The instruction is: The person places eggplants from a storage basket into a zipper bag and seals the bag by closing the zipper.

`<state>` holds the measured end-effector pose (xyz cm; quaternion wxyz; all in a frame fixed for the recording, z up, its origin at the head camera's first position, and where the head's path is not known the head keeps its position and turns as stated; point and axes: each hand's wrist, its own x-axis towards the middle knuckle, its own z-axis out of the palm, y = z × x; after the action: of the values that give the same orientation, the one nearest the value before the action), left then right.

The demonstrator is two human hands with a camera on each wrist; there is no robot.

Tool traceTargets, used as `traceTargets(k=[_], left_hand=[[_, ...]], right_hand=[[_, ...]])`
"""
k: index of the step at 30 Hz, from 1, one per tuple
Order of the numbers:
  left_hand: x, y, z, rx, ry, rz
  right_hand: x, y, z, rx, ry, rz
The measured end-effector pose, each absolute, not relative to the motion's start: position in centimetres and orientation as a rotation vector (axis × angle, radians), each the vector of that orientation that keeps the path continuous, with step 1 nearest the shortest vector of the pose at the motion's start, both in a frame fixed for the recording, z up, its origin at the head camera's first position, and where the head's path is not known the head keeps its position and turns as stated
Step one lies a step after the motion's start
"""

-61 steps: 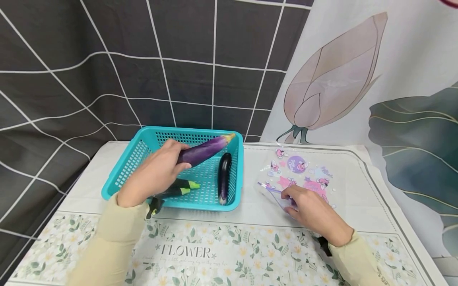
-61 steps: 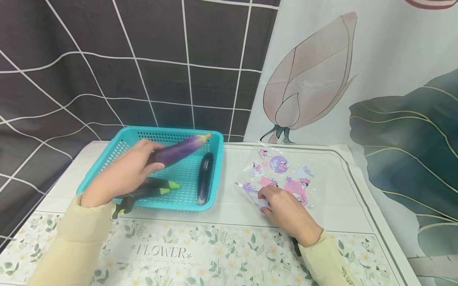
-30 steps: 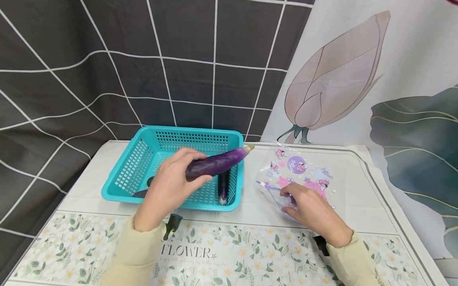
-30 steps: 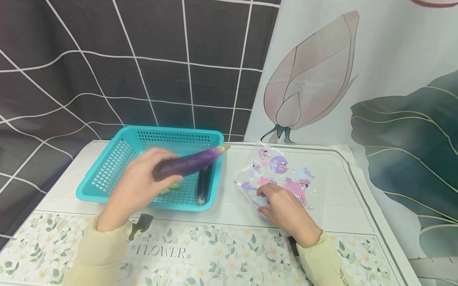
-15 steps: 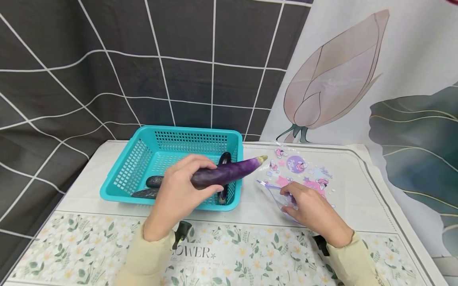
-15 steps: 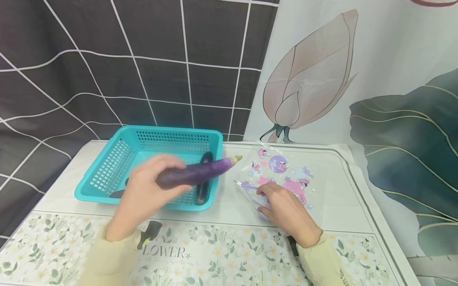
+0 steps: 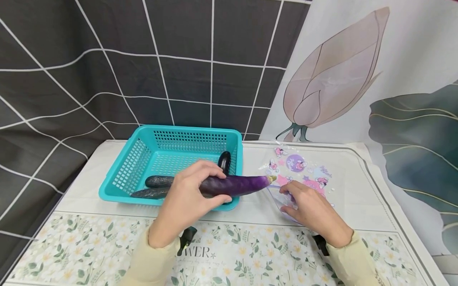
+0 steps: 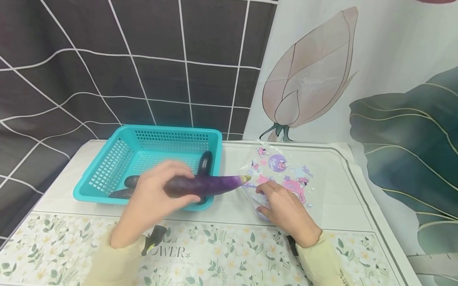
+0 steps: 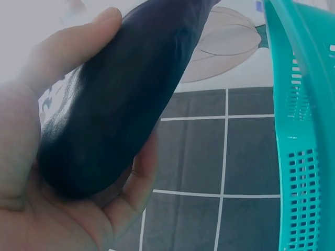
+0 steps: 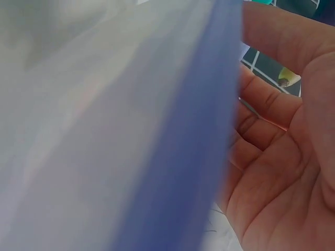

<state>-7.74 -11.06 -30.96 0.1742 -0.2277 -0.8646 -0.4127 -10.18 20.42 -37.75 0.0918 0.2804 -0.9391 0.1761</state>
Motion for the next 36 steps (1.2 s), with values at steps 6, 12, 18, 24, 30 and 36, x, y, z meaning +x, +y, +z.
traceTargets(k=[6, 12, 18, 24, 30, 36], left_hand=[[-7.5, -10.8, -30.9, -0.675, -2.480, -1.141], [-7.4, -10.5, -30.7, -0.691, -2.500, -1.119], [-7.3, -10.2, -30.8, -0.724, -2.503, -1.109], [-7.3, -9.7, -30.9, -0.759, -2.521, -1.104], [-7.2, -9.3, -31.1, -0.780, -2.535, -1.074], [-7.2, -8.8, -31.3, -0.809, -2.505, -1.032]], right_hand=[[-10.2, 20.4, -37.7, 0.829, -2.788, 0.524], [-10.2, 20.4, -37.7, 0.818, -2.793, 0.521], [-10.2, 20.3, -37.8, 0.837, -2.778, 0.525], [-10.2, 20.3, -37.8, 0.857, -2.762, 0.527], [-10.1, 20.2, -37.8, 0.870, -2.743, 0.523], [-10.0, 20.1, -37.8, 0.867, -2.744, 0.528]])
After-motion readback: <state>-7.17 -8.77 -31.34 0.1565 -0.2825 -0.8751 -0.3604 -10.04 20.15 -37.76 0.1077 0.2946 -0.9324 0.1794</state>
